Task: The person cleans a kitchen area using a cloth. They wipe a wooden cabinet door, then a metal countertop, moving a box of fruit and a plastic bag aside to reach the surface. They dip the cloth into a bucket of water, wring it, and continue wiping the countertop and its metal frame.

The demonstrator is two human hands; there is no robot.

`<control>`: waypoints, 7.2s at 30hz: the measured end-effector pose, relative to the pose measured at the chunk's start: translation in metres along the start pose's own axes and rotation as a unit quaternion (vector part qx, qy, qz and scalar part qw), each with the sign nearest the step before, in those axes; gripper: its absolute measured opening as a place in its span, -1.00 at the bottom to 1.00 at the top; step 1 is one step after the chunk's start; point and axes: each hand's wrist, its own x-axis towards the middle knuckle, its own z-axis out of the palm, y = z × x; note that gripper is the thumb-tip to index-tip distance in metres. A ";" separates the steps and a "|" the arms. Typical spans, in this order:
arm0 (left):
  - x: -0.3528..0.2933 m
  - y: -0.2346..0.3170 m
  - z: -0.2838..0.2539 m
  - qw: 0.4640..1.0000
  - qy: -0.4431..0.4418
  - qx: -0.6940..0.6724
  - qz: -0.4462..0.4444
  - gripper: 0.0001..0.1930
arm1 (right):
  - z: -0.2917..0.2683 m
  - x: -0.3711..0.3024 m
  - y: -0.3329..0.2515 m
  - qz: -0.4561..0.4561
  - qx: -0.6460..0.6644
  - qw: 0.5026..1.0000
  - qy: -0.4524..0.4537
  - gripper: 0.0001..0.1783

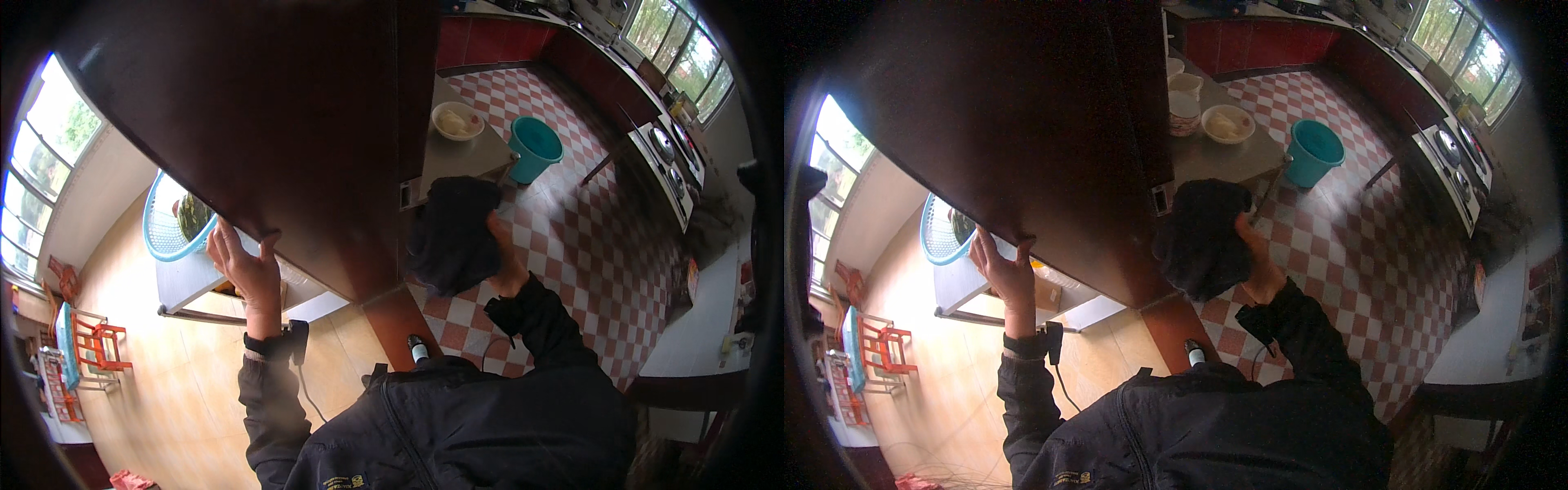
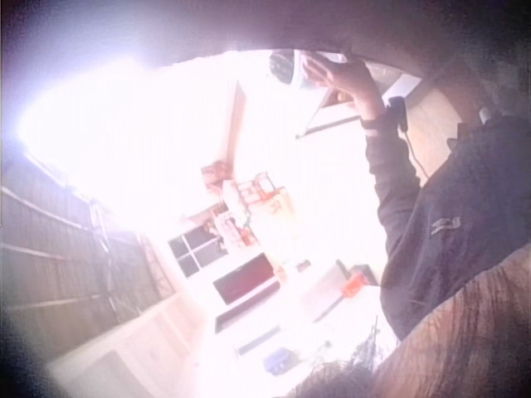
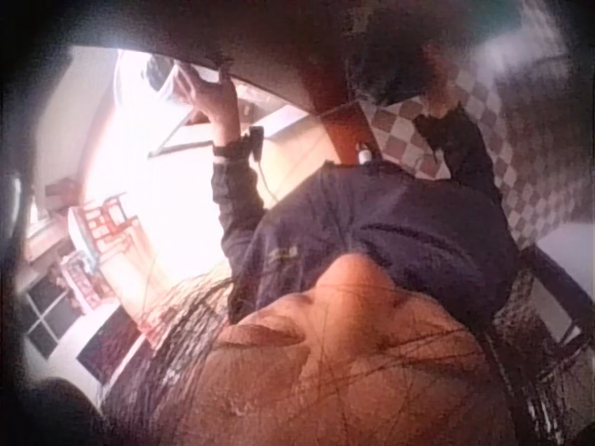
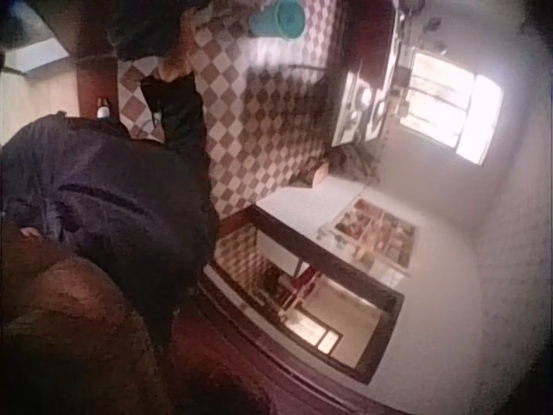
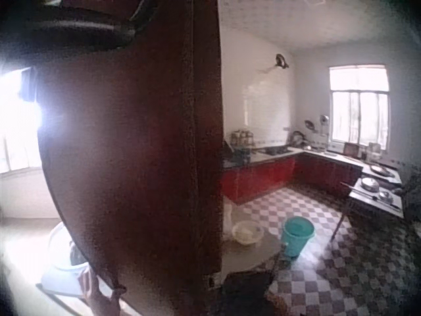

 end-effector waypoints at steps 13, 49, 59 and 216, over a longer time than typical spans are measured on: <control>0.002 0.004 0.000 1.000 0.003 -0.011 -0.005 -0.10 | -0.010 0.053 0.043 -0.220 -0.403 0.884 0.093 -0.41; 0.003 -0.003 -0.002 0.999 0.005 0.043 0.032 -0.04 | -0.114 0.086 0.223 0.107 -0.518 0.846 0.061 -0.43; -0.001 -0.005 0.001 1.000 0.007 0.013 -0.013 -0.07 | -0.056 0.074 0.119 -0.252 -0.433 0.856 0.125 -0.38; -0.031 -0.469 -0.114 0.697 -0.497 -0.517 -0.023 -0.38 | 0.493 0.280 0.334 -0.130 -0.679 0.698 -0.186 -0.68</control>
